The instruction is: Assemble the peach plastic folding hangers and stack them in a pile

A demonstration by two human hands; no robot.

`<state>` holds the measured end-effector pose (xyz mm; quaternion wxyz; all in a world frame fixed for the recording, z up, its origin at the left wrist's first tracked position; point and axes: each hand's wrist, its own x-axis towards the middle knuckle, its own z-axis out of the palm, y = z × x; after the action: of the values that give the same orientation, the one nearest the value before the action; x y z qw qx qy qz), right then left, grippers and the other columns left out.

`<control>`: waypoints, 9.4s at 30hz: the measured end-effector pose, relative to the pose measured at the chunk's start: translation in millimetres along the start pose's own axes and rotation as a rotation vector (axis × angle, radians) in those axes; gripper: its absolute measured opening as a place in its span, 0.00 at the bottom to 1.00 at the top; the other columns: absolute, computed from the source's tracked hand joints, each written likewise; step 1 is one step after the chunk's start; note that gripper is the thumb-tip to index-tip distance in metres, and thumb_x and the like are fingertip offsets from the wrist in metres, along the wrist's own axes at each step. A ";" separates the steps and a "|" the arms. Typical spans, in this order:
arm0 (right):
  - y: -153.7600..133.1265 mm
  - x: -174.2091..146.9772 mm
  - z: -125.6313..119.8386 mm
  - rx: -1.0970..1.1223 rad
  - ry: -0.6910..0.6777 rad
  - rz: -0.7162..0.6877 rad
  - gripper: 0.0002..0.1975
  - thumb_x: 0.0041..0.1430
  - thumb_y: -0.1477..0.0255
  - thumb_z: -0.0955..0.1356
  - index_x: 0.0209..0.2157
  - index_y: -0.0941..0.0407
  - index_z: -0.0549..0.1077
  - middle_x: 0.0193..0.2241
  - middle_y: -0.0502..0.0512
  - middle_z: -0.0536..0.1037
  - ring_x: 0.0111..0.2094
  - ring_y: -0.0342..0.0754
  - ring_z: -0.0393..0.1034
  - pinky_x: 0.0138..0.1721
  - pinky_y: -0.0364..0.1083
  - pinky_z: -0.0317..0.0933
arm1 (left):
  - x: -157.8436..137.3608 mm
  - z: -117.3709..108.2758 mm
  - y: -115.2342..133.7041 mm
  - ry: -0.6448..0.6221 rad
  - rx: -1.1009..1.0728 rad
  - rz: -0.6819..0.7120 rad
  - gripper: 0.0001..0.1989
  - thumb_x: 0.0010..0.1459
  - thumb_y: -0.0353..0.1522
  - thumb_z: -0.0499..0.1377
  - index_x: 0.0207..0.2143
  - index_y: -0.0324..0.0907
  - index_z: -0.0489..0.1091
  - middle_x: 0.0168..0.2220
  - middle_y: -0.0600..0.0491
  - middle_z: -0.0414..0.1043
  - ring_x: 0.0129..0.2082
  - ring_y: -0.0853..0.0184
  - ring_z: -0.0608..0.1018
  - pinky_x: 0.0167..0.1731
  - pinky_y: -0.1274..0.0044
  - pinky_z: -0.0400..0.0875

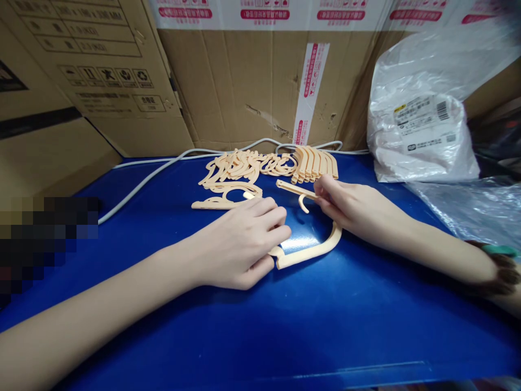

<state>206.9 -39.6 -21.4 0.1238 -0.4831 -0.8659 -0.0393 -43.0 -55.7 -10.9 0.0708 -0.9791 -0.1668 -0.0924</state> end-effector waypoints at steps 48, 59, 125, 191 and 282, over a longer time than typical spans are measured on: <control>-10.3 -0.1 1.4 -0.304 -0.050 0.115 0.16 0.66 0.68 0.56 0.44 0.57 0.71 0.38 0.58 0.72 0.27 0.47 0.68 0.21 0.45 0.43 | -3.4 7.5 -5.3 0.124 0.004 -0.210 0.12 0.63 0.40 0.55 0.36 0.40 0.68 0.39 0.50 0.73 0.40 0.61 0.72 0.37 0.71 0.64; -10.0 -0.5 0.9 -0.250 -0.083 0.065 0.16 0.64 0.74 0.58 0.49 0.54 0.70 0.42 0.58 0.72 0.28 0.48 0.69 0.23 0.45 0.47 | -1.7 9.6 -3.3 0.110 0.001 -0.148 0.13 0.67 0.33 0.48 0.37 0.37 0.70 0.42 0.48 0.73 0.41 0.61 0.73 0.41 0.70 0.66; -26.6 -13.9 -3.0 0.145 -0.043 -0.574 0.24 0.63 0.50 0.61 0.38 0.58 0.71 0.30 0.52 0.71 0.29 0.47 0.63 0.32 0.46 0.54 | -5.2 12.0 -12.1 0.211 0.269 -0.178 0.10 0.66 0.31 0.51 0.37 0.39 0.71 0.32 0.52 0.75 0.36 0.60 0.76 0.36 0.70 0.63; -34.0 -20.1 -11.8 -0.037 0.165 -0.610 0.15 0.69 0.69 0.58 0.33 0.57 0.72 0.23 0.48 0.74 0.21 0.42 0.62 0.29 0.45 0.50 | -52.9 -12.2 -114.6 0.063 -0.123 -1.252 0.12 0.49 0.44 0.60 0.25 0.45 0.72 0.32 0.50 0.77 0.31 0.60 0.76 0.27 0.73 0.60; -24.3 -27.1 -38.7 0.458 -0.220 -0.123 0.19 0.70 0.61 0.56 0.30 0.55 0.66 0.20 0.47 0.67 0.20 0.41 0.60 0.24 0.42 0.50 | 7.9 4.3 24.3 0.065 -0.442 -0.331 0.12 0.70 0.36 0.43 0.43 0.42 0.64 0.62 0.44 0.57 0.66 0.61 0.54 0.64 0.62 0.53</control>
<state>206.7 -82.2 10.5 0.1325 -0.3905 -0.8880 0.2033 -26.7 -75.2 -16.1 -0.1555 -0.9267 -0.2980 -0.1681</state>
